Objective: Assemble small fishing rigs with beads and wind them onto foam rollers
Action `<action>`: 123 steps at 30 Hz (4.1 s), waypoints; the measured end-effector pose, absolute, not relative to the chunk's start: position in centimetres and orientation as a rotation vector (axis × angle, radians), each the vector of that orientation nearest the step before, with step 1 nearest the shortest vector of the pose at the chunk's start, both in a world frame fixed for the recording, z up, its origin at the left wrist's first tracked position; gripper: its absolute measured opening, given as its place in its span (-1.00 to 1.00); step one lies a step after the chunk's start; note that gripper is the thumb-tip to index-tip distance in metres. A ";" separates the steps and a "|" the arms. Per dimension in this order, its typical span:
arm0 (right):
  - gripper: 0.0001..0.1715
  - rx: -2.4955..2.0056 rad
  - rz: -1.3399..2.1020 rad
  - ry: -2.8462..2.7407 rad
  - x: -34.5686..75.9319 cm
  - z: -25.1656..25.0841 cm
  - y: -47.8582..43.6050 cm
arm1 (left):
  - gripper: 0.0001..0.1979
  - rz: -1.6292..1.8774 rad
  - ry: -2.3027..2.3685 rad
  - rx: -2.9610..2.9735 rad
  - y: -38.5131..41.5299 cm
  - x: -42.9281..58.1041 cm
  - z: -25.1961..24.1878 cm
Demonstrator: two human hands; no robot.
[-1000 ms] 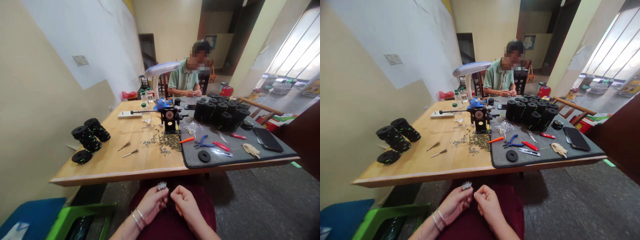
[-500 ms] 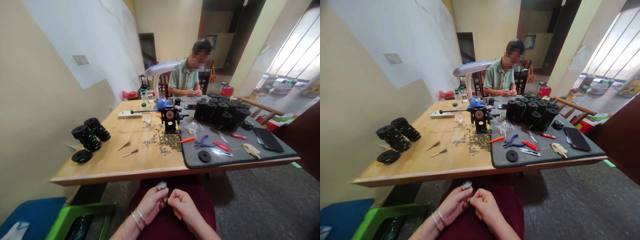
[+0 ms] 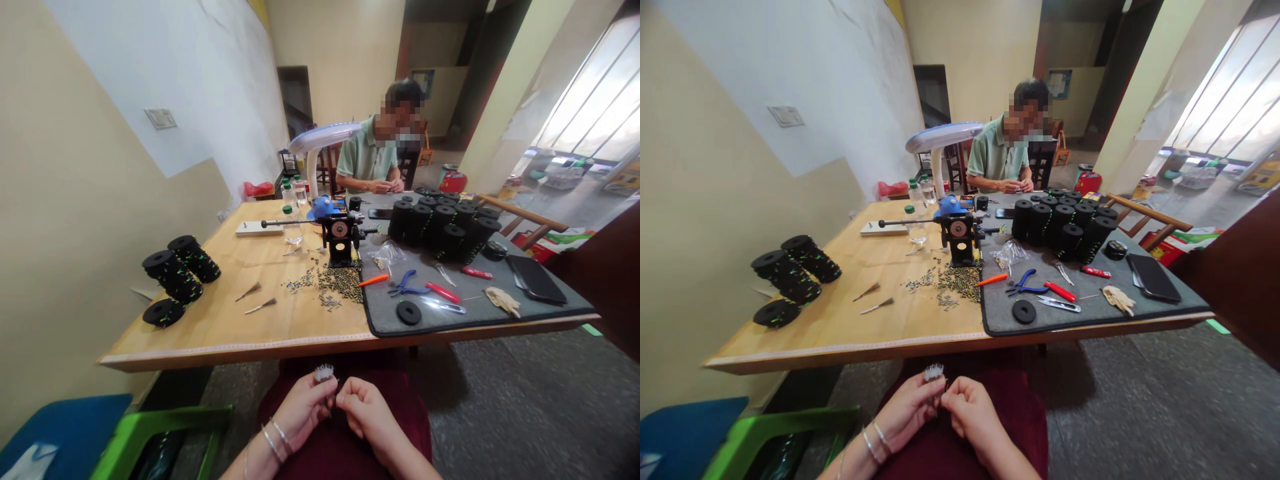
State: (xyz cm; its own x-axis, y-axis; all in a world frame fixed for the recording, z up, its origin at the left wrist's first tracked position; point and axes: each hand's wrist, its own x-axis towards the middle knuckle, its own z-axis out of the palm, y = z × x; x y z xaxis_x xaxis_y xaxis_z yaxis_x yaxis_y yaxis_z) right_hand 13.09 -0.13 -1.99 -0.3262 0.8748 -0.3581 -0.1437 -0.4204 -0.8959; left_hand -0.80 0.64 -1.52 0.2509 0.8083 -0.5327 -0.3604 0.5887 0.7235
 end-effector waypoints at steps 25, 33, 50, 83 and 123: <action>-0.48 -1.238 1.623 -0.928 13.4 -2.9 0.5 | -0.66 0.865 1.172 0.911 0.4 -0.5 -1.0; -0.51 -1.218 1.623 -1.034 13.1 -2.7 0.3 | -0.73 0.855 1.302 1.072 0.7 -0.5 -0.9; -0.77 -1.068 1.290 -1.799 15.1 0.8 -0.3 | -0.61 0.562 0.862 0.632 -0.8 -3.6 2.6; -0.65 -1.358 0.935 -1.820 15.5 -1.8 0.3 | -0.68 1.003 1.276 1.267 1.9 -3.9 5.8; -0.45 -0.994 1.540 -0.821 12.1 0.0 1.4 | -0.80 1.052 1.230 1.299 3.0 -1.6 3.8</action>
